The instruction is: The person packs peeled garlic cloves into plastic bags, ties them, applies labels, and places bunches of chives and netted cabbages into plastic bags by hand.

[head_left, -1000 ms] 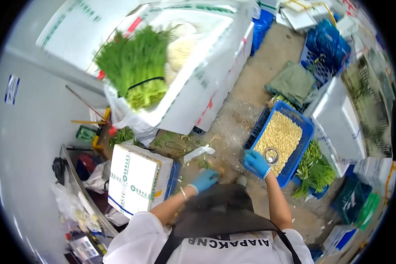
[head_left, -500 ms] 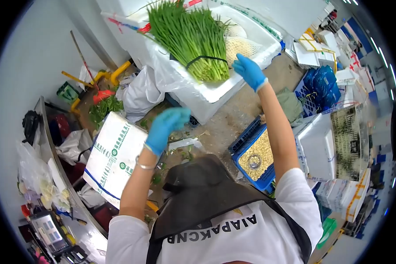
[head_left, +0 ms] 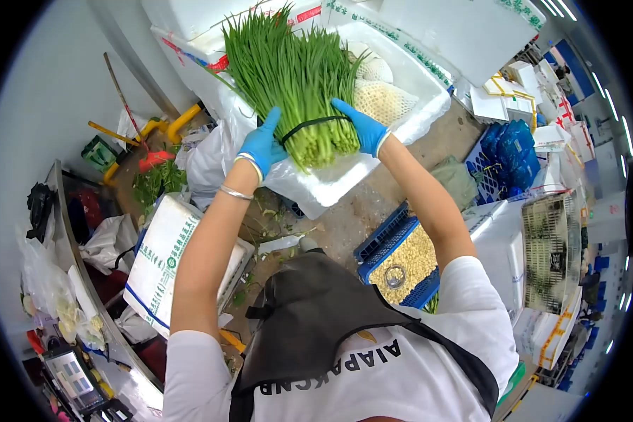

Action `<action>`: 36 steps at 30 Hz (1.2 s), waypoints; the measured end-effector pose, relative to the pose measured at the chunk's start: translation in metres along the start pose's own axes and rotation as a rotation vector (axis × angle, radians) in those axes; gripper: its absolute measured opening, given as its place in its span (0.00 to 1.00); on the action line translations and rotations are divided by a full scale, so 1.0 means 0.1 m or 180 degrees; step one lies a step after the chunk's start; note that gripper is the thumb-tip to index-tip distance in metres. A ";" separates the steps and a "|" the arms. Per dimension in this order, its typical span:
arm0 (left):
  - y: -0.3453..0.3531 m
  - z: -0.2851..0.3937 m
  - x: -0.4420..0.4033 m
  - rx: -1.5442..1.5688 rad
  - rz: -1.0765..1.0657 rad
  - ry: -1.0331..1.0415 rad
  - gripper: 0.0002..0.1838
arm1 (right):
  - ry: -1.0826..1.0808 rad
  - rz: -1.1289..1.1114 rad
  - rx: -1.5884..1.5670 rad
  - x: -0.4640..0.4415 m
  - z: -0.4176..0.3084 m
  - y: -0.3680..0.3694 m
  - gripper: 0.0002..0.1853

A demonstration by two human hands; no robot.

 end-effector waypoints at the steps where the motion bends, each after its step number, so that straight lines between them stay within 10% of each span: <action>1: 0.11 0.09 0.16 0.0185 0.0131 -0.0084 0.35 | 0.0110 0.0008 0.0298 -0.04 -0.08 -0.03 0.23; 6: 0.06 0.05 -0.34 0.0316 -0.0750 -0.0189 0.34 | 0.0314 -0.0118 0.0264 -0.03 -0.11 0.09 0.23; 9: 0.18 0.09 -0.27 -0.1444 0.0558 0.0373 0.35 | 0.0432 -0.0105 0.0033 0.03 -0.09 0.19 0.25; 15: 0.24 0.15 0.14 -0.1849 0.1103 0.1555 0.30 | 0.0274 -0.0280 -0.0176 0.23 0.11 0.51 0.29; 17: 0.25 0.08 0.22 -0.0417 0.0025 0.1285 0.30 | -0.0065 -0.0267 0.0083 0.15 0.28 0.44 0.31; 24: -0.03 -0.03 0.87 0.0222 -0.0228 0.1003 0.32 | -0.0756 -0.0130 0.0420 0.66 0.43 1.14 0.29; 33: -1.47 -0.66 2.21 0.0079 0.0518 0.1607 0.31 | -0.1451 -0.0759 0.1197 1.13 1.75 2.29 0.33; 36: -2.21 -1.13 2.47 0.0119 0.1038 0.1488 0.40 | -0.0261 -0.1396 0.1552 1.03 2.17 2.64 0.22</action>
Point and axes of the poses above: each hand's wrist, its own x-axis away from the middle knuckle, its own y-axis out of the palm, z = x × y, the point moved 2 cm from there along -x, towards the middle knuckle, and after that the axes turned 6 degrees about -y, right-handed, at the moved point
